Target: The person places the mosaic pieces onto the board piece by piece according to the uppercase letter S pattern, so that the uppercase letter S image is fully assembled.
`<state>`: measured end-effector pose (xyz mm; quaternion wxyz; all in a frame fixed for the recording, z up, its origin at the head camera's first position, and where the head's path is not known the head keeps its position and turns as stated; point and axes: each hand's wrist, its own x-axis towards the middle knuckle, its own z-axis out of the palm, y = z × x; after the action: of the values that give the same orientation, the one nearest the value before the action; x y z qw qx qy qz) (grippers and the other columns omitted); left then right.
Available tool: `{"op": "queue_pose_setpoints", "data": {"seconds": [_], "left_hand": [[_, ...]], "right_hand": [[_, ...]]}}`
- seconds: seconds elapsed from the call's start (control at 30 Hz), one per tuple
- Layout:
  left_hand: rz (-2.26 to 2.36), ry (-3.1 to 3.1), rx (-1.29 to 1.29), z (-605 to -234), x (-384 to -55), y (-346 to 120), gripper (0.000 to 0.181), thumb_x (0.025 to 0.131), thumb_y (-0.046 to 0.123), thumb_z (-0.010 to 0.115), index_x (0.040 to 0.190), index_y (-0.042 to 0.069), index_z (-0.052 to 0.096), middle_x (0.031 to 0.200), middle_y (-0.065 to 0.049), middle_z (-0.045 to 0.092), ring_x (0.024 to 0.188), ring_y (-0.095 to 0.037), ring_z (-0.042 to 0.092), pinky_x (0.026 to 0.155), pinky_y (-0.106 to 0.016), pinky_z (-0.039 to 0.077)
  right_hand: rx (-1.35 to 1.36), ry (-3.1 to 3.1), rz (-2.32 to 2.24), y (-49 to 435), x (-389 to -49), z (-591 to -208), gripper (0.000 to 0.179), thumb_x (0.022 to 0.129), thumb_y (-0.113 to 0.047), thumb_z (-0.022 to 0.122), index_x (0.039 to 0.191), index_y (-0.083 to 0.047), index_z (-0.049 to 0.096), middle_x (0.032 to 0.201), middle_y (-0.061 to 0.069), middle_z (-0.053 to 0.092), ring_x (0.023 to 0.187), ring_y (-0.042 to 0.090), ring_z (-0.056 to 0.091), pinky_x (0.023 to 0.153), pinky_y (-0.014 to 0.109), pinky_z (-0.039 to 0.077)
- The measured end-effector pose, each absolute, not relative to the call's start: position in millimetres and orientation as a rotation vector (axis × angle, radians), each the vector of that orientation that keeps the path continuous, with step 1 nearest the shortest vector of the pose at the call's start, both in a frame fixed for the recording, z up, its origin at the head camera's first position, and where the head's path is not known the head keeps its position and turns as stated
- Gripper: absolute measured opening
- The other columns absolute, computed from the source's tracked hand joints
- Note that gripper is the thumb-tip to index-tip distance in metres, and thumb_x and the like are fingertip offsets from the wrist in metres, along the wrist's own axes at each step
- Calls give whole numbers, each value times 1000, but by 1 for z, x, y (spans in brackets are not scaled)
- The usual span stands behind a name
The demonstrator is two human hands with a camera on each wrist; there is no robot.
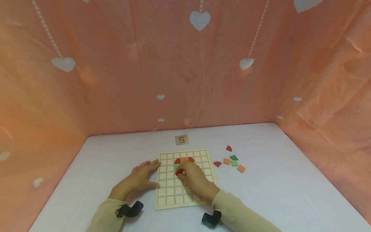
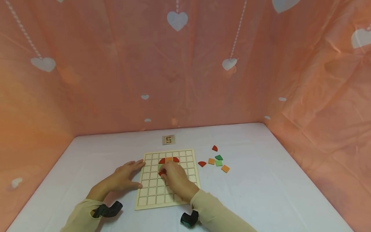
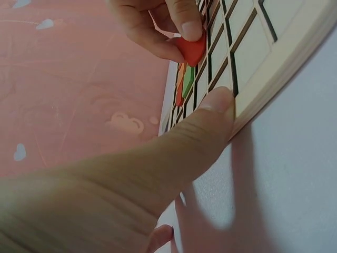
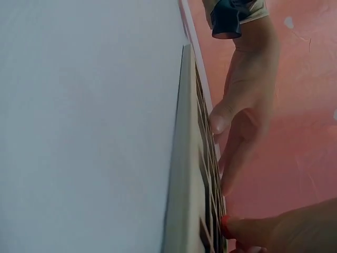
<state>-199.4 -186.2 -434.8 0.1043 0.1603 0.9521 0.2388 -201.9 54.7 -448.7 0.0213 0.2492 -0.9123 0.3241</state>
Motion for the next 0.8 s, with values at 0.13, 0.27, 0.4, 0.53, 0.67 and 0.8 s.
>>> {"op": "queue_pose_setpoints", "data": {"seconds": [0.13, 0.27, 0.4, 0.53, 0.67, 0.8], "left_hand": [[694, 2817, 469, -433, -201, -187, 90, 77, 37, 86, 152, 8, 46, 162, -15, 39, 150, -47, 30, 118, -71, 23], [693, 2809, 449, -434, -201, -187, 90, 77, 38, 86, 152, 10, 46, 163, -14, 38, 150, -47, 29, 119, -71, 23], [693, 2805, 439, -434, -199, -186, 90, 77, 38, 86, 152, 10, 46, 163, -14, 38, 150, -47, 28, 119, -71, 22], [687, 2806, 451, -432, -199, -187, 90, 77, 38, 85, 152, 9, 45, 163, -15, 38, 150, -48, 28, 119, -71, 22], [685, 2804, 455, -432, -200, -187, 90, 78, 38, 85, 153, 10, 44, 163, -14, 37, 150, -48, 28, 120, -71, 21], [690, 2806, 457, -434, -201, -186, 89, 77, 38, 85, 152, 10, 45, 163, -14, 37, 150, -48, 28, 119, -71, 22]], "right_hand": [[757, -2856, 886, 54, -202, -446, 13, 91, -12, 74, 104, -11, 78, 102, 1, 73, 98, 17, 68, 86, 32, 57], [756, -2934, 819, 54, -203, -444, 17, 92, -14, 74, 107, -10, 79, 102, 0, 72, 94, 15, 68, 83, 30, 58], [782, -2942, 780, 54, -202, -444, 16, 89, -16, 77, 104, -8, 79, 99, -1, 72, 90, 14, 68, 81, 28, 58], [787, -2916, 754, 53, -202, -444, 17, 88, -17, 78, 103, -9, 79, 95, -2, 71, 88, 14, 68, 78, 27, 57], [750, -2930, 785, 52, -202, -443, 19, 88, -16, 78, 106, -10, 77, 100, -2, 73, 91, 14, 68, 81, 29, 58], [713, -2938, 833, 52, -203, -443, 11, 89, -16, 77, 98, -13, 73, 95, -4, 73, 85, 10, 65, 77, 27, 56]]}}
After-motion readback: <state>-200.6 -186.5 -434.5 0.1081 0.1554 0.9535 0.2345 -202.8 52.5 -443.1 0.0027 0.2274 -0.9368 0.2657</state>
